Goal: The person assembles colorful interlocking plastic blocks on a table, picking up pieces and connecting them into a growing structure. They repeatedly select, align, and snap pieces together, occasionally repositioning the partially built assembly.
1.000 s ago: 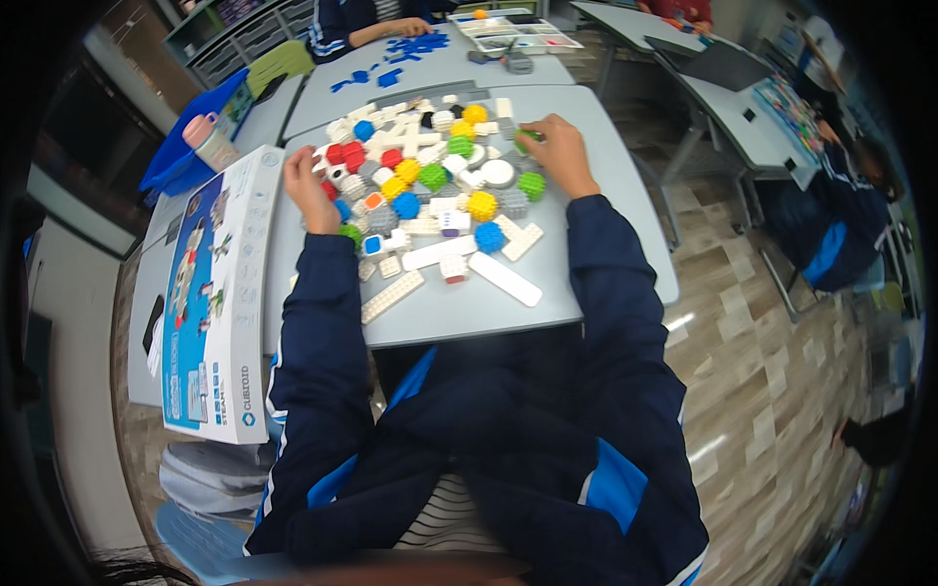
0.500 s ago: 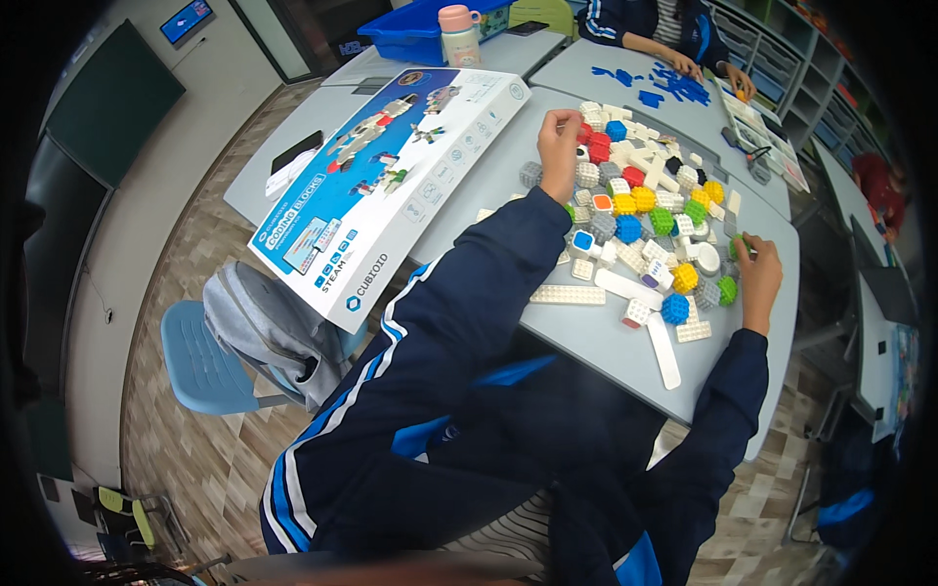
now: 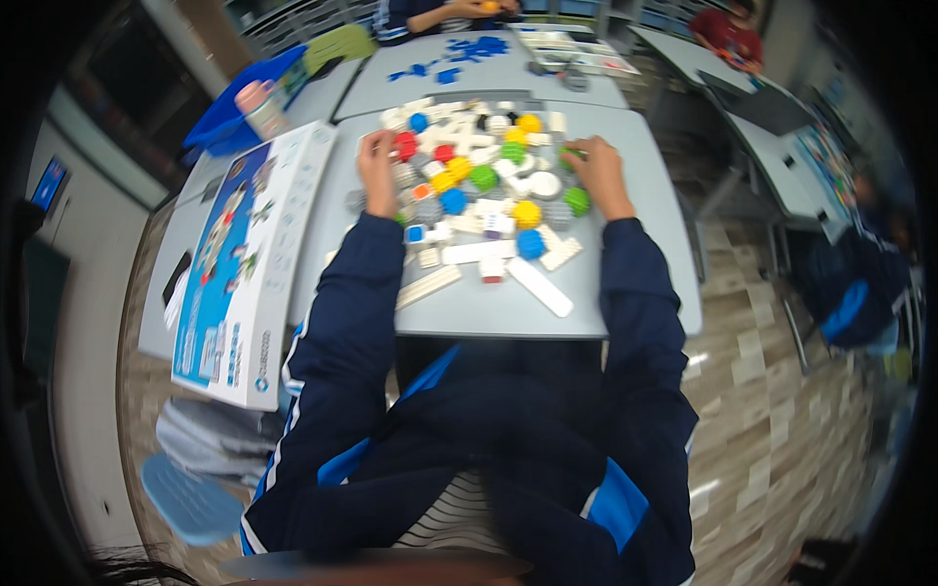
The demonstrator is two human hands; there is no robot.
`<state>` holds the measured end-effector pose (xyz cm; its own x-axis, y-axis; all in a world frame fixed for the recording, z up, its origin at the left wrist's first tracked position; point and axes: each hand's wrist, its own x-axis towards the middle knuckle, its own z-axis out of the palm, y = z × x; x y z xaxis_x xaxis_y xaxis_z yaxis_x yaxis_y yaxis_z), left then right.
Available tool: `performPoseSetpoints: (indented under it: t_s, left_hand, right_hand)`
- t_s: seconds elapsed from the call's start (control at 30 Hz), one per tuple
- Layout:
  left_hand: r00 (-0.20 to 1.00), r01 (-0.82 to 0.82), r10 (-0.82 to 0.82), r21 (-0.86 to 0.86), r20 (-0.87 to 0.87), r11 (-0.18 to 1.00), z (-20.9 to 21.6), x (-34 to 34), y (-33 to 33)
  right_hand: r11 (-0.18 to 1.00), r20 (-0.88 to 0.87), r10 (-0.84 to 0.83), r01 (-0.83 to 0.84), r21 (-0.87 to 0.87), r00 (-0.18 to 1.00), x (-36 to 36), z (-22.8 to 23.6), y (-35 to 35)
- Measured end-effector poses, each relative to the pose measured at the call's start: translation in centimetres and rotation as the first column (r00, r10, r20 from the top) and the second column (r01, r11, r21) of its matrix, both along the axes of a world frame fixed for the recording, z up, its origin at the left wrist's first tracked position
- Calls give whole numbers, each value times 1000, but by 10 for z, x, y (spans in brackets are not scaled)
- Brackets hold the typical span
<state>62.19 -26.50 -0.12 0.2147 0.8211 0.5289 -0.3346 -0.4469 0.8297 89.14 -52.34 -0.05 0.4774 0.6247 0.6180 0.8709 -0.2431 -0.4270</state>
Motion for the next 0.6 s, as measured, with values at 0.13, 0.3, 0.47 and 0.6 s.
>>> performPoseSetpoints:
  t_s: [0.13, 0.3, 0.47, 0.6]
  left_hand:
    - [999, 52, -51, -58, 19, 997, 10, 0, -17]
    - [999, 44, -45, -96, -9, 994, 13, 0, -21]
    - [997, 67, -70, -66, -45, 996, 8, 0, -16]
    - [997, 58, -61, -61, -45, 996, 13, -3, -15]
  right_hand:
    - [1000, -106, 14, -13, 17, 994, 8, 7, -7]
    - [999, -113, 35, -37, -17, 993, 11, 9, -8]
    - [999, -175, 30, -33, -16, 984, 11, 6, -8]
    - [993, -297, 101, -76, 95, 950, 10, 6, -12]
